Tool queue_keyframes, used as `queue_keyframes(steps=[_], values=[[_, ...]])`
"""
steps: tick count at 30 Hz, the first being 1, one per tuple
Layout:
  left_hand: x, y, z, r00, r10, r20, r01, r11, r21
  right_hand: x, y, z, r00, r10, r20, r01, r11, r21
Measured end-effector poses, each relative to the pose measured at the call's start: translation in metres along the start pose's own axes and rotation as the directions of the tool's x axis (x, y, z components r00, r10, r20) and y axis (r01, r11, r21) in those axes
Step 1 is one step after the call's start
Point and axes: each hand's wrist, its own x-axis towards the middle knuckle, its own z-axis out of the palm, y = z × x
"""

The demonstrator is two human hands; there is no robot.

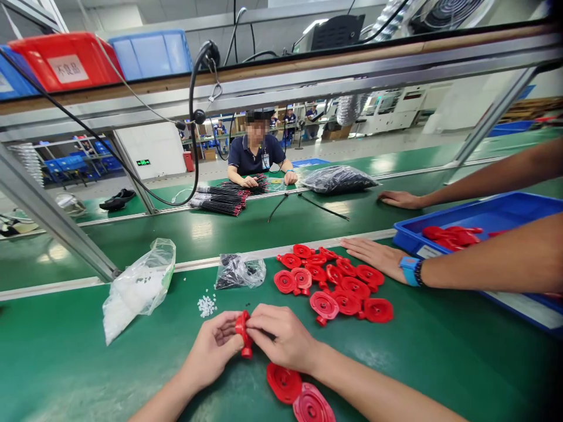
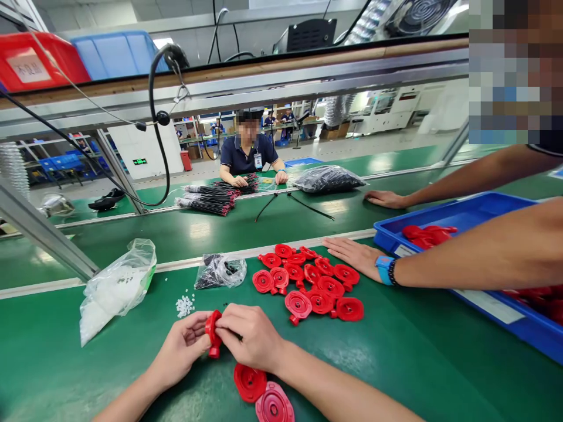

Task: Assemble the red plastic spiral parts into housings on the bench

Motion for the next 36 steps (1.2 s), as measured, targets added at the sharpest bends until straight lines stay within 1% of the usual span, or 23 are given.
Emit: queue_keyframes(steps=[1, 2, 3, 4, 5, 6, 7, 8, 9, 10, 11, 12, 14, 16, 18, 20, 24, 26, 29, 32, 36], values=[[0.000, 0.001, -0.002, 1.000, 0.020, -0.022, -0.017, 0.993, 0.115, 0.001, 0.001, -0.006, 0.998, 0.020, 0.056, -0.016, 0.998, -0.063], [0.001, 0.002, -0.006, 0.996, 0.065, -0.061, -0.047, 0.965, 0.256, 0.002, 0.002, -0.013, 0.992, 0.050, 0.116, -0.032, 0.988, -0.152], [0.002, 0.003, -0.011, 0.986, 0.133, -0.103, -0.079, 0.909, 0.410, 0.002, 0.005, -0.022, 0.980, 0.097, 0.175, -0.048, 0.963, -0.264], [0.003, 0.004, -0.019, 0.967, 0.214, -0.138, -0.101, 0.819, 0.565, 0.002, 0.008, -0.030, 0.960, 0.167, 0.224, -0.068, 0.918, -0.391], [0.004, 0.005, -0.028, 0.944, 0.290, -0.158, -0.102, 0.711, 0.696, 0.002, 0.012, -0.038, 0.933, 0.256, 0.254, -0.092, 0.850, -0.518], [0.006, 0.006, -0.039, 0.925, 0.343, -0.167, -0.084, 0.609, 0.789, 0.001, 0.017, -0.046, 0.899, 0.351, 0.263, -0.115, 0.767, -0.631], [0.008, 0.007, -0.050, 0.912, 0.371, -0.174, -0.055, 0.531, 0.846, 0.000, 0.021, -0.051, 0.866, 0.434, 0.250, -0.135, 0.684, -0.717], [0.010, 0.008, -0.062, 0.906, 0.381, -0.187, -0.021, 0.480, 0.877, 0.000, 0.025, -0.055, 0.842, 0.491, 0.223, -0.152, 0.612, -0.776], [0.012, 0.009, -0.074, 0.903, 0.378, -0.204, 0.011, 0.453, 0.891, -0.001, 0.028, -0.057, 0.836, 0.518, 0.182, -0.171, 0.562, -0.810], [0.015, 0.009, -0.085, 0.902, 0.369, -0.225, 0.042, 0.444, 0.895, -0.001, 0.029, -0.056, 0.848, 0.511, 0.141, -0.188, 0.539, -0.821], [0.017, 0.009, -0.094, 0.901, 0.357, -0.247, 0.071, 0.441, 0.895, -0.002, 0.030, -0.053, 0.872, 0.476, 0.116, -0.193, 0.552, -0.811], [0.018, 0.008, -0.103, 0.899, 0.346, -0.269, 0.101, 0.433, 0.896, -0.002, 0.029, -0.048, 0.900, 0.423, 0.110, -0.182, 0.591, -0.786], [0.021, 0.005, -0.115, 0.893, 0.325, -0.313, 0.163, 0.415, 0.895, -0.004, 0.026, -0.034, 0.939, 0.308, 0.151, -0.117, 0.700, -0.704], [0.023, 0.002, -0.121, 0.882, 0.311, -0.355, 0.220, 0.394, 0.892, -0.008, 0.024, -0.019, 0.947, 0.224, 0.230, -0.033, 0.781, -0.624], [0.024, -0.001, -0.125, 0.871, 0.301, -0.389, 0.269, 0.370, 0.889, -0.012, 0.025, -0.005, 0.944, 0.188, 0.273, 0.010, 0.808, -0.589], [0.026, -0.004, -0.126, 0.861, 0.295, -0.415, 0.311, 0.340, 0.888, -0.017, 0.030, 0.004, 0.943, 0.176, 0.282, 0.022, 0.815, -0.579], [0.031, -0.005, -0.126, 0.857, 0.286, -0.428, 0.356, 0.273, 0.894, -0.020, 0.038, 0.010, 0.943, 0.189, 0.275, -0.002, 0.827, -0.562], [0.033, -0.005, -0.124, 0.865, 0.280, -0.417, 0.356, 0.245, 0.902, -0.018, 0.035, 0.009, 0.939, 0.228, 0.257, -0.057, 0.841, -0.537], [0.035, -0.004, -0.121, 0.873, 0.279, -0.400, 0.345, 0.226, 0.911, -0.015, 0.028, 0.006, 0.927, 0.312, 0.210, -0.173, 0.850, -0.498], [0.036, -0.003, -0.123, 0.871, 0.291, -0.396, 0.333, 0.244, 0.911, -0.013, 0.022, 0.002, 0.904, 0.378, 0.199, -0.247, 0.843, -0.479], [0.037, -0.002, -0.130, 0.841, 0.328, -0.430, 0.337, 0.303, 0.891, -0.012, 0.019, 0.000, 0.889, 0.408, 0.206, -0.278, 0.840, -0.465]])
